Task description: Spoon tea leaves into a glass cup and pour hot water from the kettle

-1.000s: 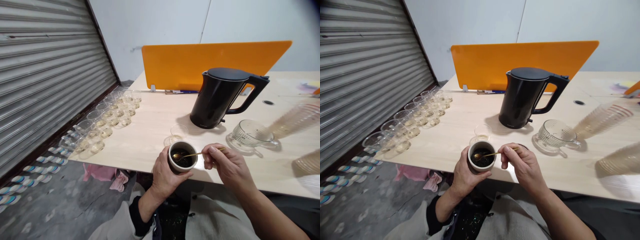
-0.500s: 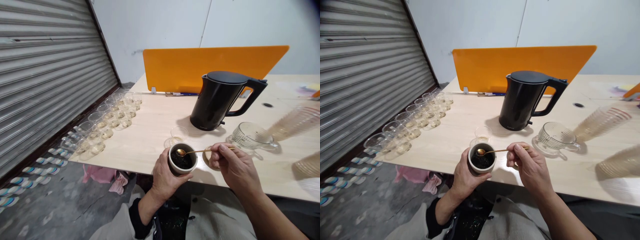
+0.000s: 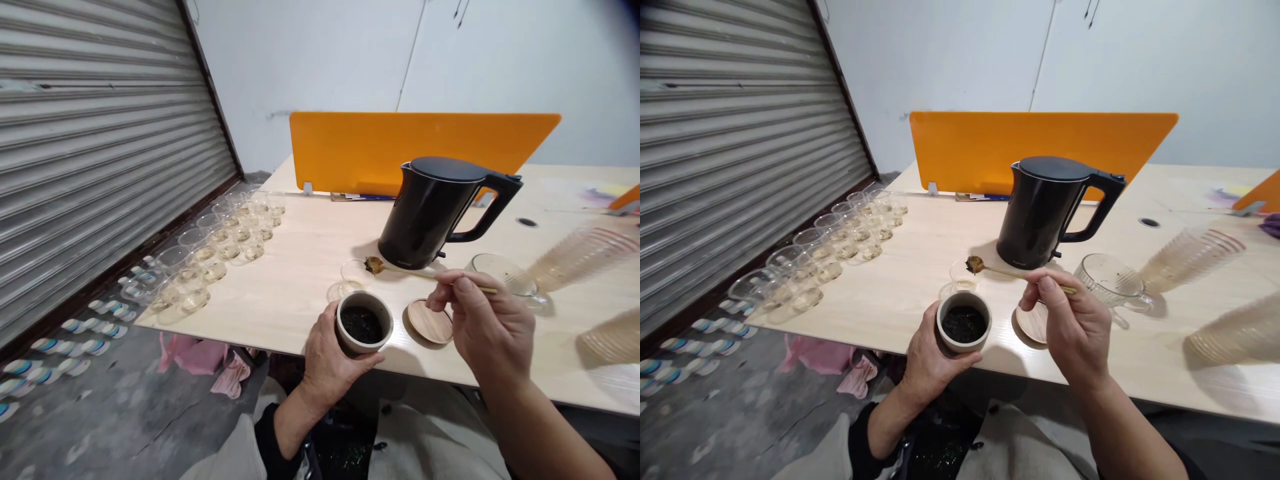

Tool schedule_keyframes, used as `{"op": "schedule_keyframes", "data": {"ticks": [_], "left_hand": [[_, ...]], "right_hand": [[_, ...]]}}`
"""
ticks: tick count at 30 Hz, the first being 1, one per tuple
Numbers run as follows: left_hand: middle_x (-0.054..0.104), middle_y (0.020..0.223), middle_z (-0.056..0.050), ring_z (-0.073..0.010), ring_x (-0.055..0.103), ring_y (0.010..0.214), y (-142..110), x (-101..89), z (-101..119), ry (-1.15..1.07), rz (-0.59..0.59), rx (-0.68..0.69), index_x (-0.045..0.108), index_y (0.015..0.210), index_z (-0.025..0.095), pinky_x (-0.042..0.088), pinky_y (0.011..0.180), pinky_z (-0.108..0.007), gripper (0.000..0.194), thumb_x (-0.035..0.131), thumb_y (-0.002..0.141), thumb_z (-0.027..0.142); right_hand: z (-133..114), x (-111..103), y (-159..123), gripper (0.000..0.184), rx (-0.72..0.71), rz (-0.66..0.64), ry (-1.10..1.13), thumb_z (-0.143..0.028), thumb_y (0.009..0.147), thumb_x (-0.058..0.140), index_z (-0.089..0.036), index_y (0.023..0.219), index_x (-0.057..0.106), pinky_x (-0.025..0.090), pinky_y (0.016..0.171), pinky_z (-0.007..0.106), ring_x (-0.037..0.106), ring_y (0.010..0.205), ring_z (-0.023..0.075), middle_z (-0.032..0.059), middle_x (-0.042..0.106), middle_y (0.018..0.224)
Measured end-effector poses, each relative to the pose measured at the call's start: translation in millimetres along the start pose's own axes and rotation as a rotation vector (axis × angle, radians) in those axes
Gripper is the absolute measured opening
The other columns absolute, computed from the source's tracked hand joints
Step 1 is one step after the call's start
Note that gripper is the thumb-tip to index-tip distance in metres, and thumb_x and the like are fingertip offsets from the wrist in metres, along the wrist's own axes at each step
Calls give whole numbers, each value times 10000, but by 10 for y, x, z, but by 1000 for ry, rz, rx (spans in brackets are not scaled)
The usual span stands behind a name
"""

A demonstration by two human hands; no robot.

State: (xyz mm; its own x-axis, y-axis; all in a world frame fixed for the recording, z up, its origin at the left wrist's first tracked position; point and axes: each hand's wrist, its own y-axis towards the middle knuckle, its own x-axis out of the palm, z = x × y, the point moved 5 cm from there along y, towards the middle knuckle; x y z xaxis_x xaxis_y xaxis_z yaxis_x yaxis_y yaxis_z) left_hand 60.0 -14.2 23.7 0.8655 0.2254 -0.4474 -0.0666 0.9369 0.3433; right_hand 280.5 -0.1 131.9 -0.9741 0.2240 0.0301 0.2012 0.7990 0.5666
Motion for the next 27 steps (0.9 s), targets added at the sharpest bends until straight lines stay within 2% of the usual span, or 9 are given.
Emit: {"op": "schedule_keyframes", "data": {"ticks": [2, 4, 7, 9, 12, 15, 20, 23, 27], "left_hand": [[655, 1330, -122, -359, 651, 1229, -1, 8, -5, 2, -5, -13, 393, 1414, 255, 535, 1046, -561, 1040, 953, 552, 417], [654, 1331, -120, -364, 650, 1228, -2, 13, -9, 4, -8, -22, 393, 1412, 257, 534, 1045, -565, 1052, 957, 536, 399], [652, 1329, -119, -366, 650, 1228, -2, 19, -12, 5, -7, -25, 390, 1412, 261, 535, 1043, -566, 1058, 958, 529, 392], [650, 1333, -118, -363, 647, 1233, -3, 21, -14, 9, -7, -16, 388, 1415, 261, 534, 1045, -564, 1056, 957, 535, 393], [643, 1348, -120, -354, 641, 1245, -5, 14, -10, 21, 4, 8, 384, 1420, 254, 533, 1050, -557, 1054, 954, 547, 409], [648, 1339, -122, -347, 648, 1235, -7, 2, -2, 23, 14, 28, 384, 1418, 246, 538, 1043, -545, 1047, 952, 557, 423], [665, 1314, -130, -355, 659, 1220, -16, 5, -11, 6, -2, 12, 404, 1413, 234, 546, 1028, -540, 1007, 940, 578, 402], [670, 1310, -138, -368, 658, 1225, -24, 12, -31, 12, 8, 5, 413, 1412, 234, 551, 1017, -540, 991, 933, 583, 389], [677, 1297, -134, -365, 668, 1208, -31, 17, -40, 22, 28, 21, 422, 1408, 232, 563, 999, -528, 978, 927, 585, 386]], "right_hand": [[-58, 74, -9, 176, -137, -58, -155, -224, 1006, 590, -251, 1087, 744, 504, 714, 312, 628, 724, 154, 8, 647, 795], [-47, 209, -31, 206, -235, -223, -319, -193, 999, 588, -261, 1131, 730, 498, 719, 306, 637, 768, 157, 12, 655, 847], [55, 371, -65, 230, -277, -460, -466, -173, 992, 590, -255, 1172, 708, 491, 716, 292, 639, 819, 155, 23, 662, 927], [93, 378, -59, 225, -272, -453, -476, -179, 1003, 574, -247, 1175, 702, 491, 717, 288, 639, 813, 148, 21, 661, 920], [121, 307, -36, 189, -193, -327, -406, -216, 1015, 569, -241, 1126, 720, 496, 693, 277, 635, 758, 135, 8, 660, 853], [174, 175, -9, 162, -26, -142, -252, -272, 1009, 597, -235, 1057, 747, 515, 698, 288, 627, 713, 135, 1, 654, 780], [277, -263, 75, 136, 218, 199, 175, -310, 913, 722, -186, 958, 756, 566, 649, 270, 621, 704, 132, 23, 654, 783], [270, -679, 102, 132, 197, 394, 240, -258, 825, 796, -148, 884, 753, 581, 622, 234, 620, 715, 126, 35, 644, 777], [286, -1170, 29, 170, 151, 573, 112, -256, 777, 821, -122, 853, 748, 604, 618, 237, 637, 661, 128, 39, 653, 737]]}}
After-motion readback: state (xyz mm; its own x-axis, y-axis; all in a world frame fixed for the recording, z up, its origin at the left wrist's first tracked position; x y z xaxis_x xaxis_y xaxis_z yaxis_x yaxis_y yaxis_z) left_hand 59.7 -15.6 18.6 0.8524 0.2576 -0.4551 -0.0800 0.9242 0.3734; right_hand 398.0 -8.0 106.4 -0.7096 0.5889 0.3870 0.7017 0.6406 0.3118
